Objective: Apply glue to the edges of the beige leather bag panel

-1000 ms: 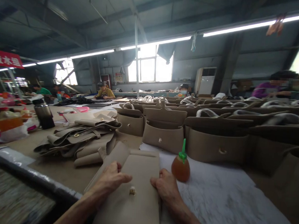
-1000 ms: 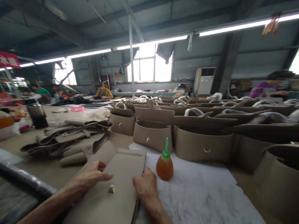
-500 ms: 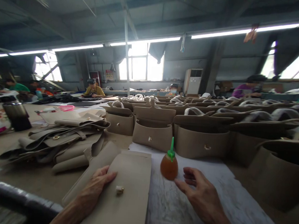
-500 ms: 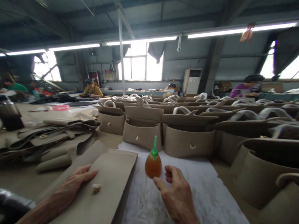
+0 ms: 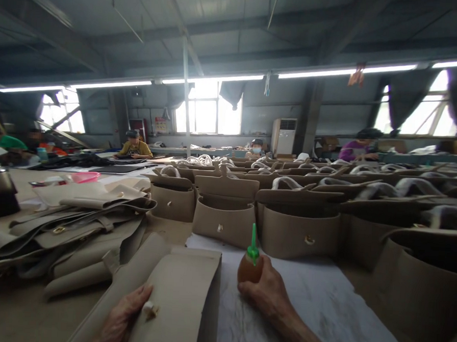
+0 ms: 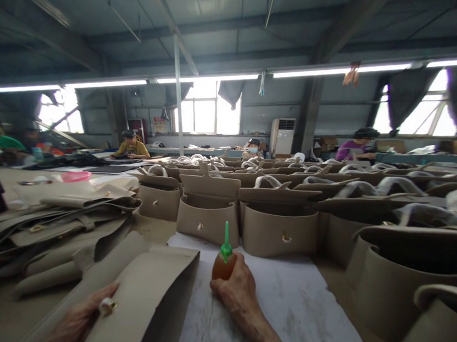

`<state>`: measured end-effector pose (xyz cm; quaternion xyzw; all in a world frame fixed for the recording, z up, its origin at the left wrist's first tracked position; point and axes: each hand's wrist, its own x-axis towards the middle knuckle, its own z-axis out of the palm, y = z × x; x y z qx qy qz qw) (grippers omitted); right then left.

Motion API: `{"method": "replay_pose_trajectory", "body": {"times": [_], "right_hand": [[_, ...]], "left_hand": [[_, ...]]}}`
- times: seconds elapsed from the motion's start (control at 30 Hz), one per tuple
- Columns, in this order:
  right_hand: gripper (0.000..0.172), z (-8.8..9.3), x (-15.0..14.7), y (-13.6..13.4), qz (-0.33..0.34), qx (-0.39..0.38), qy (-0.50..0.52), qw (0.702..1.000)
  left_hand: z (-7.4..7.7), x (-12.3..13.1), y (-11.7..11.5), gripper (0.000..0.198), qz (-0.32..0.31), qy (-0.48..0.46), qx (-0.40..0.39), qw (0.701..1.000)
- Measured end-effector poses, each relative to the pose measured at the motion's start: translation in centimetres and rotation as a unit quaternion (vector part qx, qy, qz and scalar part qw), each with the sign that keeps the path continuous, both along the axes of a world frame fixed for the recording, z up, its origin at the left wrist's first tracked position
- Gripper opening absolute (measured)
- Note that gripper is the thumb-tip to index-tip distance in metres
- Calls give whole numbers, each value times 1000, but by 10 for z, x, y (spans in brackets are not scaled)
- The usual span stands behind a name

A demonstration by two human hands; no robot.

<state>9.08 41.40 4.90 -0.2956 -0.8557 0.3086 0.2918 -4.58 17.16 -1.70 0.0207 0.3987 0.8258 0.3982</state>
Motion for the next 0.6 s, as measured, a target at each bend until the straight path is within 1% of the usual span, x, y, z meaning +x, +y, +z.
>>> {"method": "replay_pose_trajectory", "body": {"times": [0.07,0.13,0.2,0.27,0.33,0.4,0.5,0.6], "right_hand": [[52,5,9,0,0,-3,-3,1000],[54,13,24,-2,5,-3,-18,1000],[57,22,43,-5,17,-22,-34,999],[59,32,62,-10,29,-79,-48,995],[58,40,79,-16,45,-144,-59,987],[56,47,93,-21,57,-195,-49,978],[53,49,109,-25,80,-251,-7,965],[47,45,122,-24,106,-301,22,947]], "left_hand": [[2,3,-1,62,-11,3,-2,1000],[4,6,-4,58,-13,9,-2,1000],[6,9,-6,51,-20,19,-16,999],[8,12,-8,45,-20,41,-32,998],[10,14,-9,40,-7,72,-21,997],[11,15,-9,39,1,93,0,996],[15,15,-9,42,-24,109,9,994],[19,16,-10,49,-18,102,14,994]]}}
